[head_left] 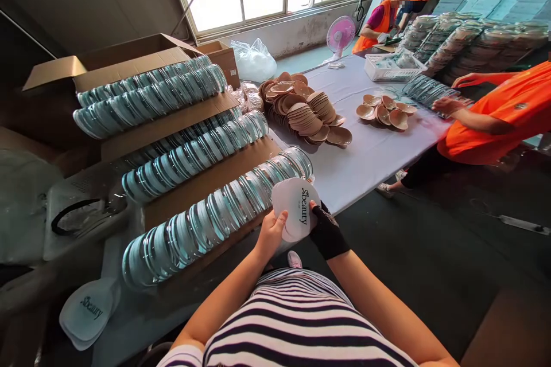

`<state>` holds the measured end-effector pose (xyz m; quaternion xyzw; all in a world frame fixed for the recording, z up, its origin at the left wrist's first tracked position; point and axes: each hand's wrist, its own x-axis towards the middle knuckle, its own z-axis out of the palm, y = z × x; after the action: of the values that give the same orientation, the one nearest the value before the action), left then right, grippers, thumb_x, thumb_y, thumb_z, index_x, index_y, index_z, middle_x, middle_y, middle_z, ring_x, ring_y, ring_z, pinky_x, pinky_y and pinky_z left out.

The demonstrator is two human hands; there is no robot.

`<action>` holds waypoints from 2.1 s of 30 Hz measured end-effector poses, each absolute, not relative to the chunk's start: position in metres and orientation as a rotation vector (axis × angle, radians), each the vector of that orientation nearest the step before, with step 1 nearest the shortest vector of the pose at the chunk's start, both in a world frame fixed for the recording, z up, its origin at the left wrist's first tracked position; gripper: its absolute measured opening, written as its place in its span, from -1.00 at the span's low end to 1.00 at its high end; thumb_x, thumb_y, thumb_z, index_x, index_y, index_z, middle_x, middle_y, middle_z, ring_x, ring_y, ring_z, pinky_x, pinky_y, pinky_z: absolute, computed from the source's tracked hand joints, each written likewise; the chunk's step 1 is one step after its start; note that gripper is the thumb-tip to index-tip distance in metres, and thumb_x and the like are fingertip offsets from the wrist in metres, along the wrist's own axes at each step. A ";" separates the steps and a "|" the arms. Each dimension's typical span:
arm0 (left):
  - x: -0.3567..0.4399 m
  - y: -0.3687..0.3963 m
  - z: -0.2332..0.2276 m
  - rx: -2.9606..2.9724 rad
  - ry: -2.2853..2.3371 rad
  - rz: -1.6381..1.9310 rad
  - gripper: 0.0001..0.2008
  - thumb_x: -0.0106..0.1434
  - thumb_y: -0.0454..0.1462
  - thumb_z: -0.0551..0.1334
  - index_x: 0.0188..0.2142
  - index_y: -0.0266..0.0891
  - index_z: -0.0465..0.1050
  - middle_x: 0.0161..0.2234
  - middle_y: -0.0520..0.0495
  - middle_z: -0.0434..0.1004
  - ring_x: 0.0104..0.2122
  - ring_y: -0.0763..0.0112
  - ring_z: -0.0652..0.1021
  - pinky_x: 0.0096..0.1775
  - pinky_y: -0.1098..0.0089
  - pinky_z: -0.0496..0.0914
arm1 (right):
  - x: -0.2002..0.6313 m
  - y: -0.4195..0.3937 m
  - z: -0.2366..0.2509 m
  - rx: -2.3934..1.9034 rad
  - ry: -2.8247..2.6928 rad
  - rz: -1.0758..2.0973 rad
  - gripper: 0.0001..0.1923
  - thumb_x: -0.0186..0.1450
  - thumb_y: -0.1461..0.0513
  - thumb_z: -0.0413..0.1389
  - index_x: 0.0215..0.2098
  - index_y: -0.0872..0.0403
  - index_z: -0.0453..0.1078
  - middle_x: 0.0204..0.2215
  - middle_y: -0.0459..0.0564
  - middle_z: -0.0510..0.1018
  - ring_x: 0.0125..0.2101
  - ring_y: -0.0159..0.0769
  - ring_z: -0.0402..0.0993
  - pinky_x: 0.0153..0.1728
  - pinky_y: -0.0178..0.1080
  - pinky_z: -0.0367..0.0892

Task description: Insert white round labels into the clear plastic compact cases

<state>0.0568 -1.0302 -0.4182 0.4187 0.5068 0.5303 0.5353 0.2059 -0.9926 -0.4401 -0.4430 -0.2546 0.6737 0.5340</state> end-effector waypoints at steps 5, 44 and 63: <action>0.060 -1.032 -0.423 0.880 1.151 1.311 -0.43 0.19 0.14 0.25 -0.15 -0.34 0.56 -0.23 -0.21 0.64 -0.23 0.17 0.58 -0.15 0.27 0.44 | 0.200 -0.997 -0.435 -1.082 -0.552 1.571 -0.40 0.09 -0.01 0.33 0.04 0.01 0.41 -0.13 -0.01 0.62 -0.18 -0.19 0.54 -0.17 -0.14 0.48; 0.016 -1.035 -0.417 0.648 0.887 1.045 -0.37 0.01 0.07 0.44 -0.06 -0.34 0.58 -0.23 -0.28 0.65 -0.23 0.10 0.62 -0.13 0.20 0.45 | 0.253 -0.975 -0.389 -1.189 -1.477 1.711 -0.55 0.25 -0.11 0.15 -0.45 0.11 0.34 -0.63 -0.14 0.40 -0.63 -0.44 0.31 -0.56 -0.34 0.19; 0.020 -1.038 -0.426 0.721 1.411 1.452 -0.63 0.17 0.00 0.32 -0.28 -0.28 0.59 -0.39 -0.07 0.61 -0.31 0.28 0.55 -0.21 0.35 0.41 | 0.182 -1.024 -0.409 -1.327 -1.576 0.933 -0.44 0.26 0.00 0.09 0.19 -0.03 0.31 0.21 0.09 0.37 0.21 -0.04 0.27 0.27 0.05 0.14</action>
<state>0.0199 -1.0384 -0.4260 0.2949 0.5774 0.5941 0.4760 0.1815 -1.0238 -0.4087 -0.5307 -0.6306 0.3732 0.4258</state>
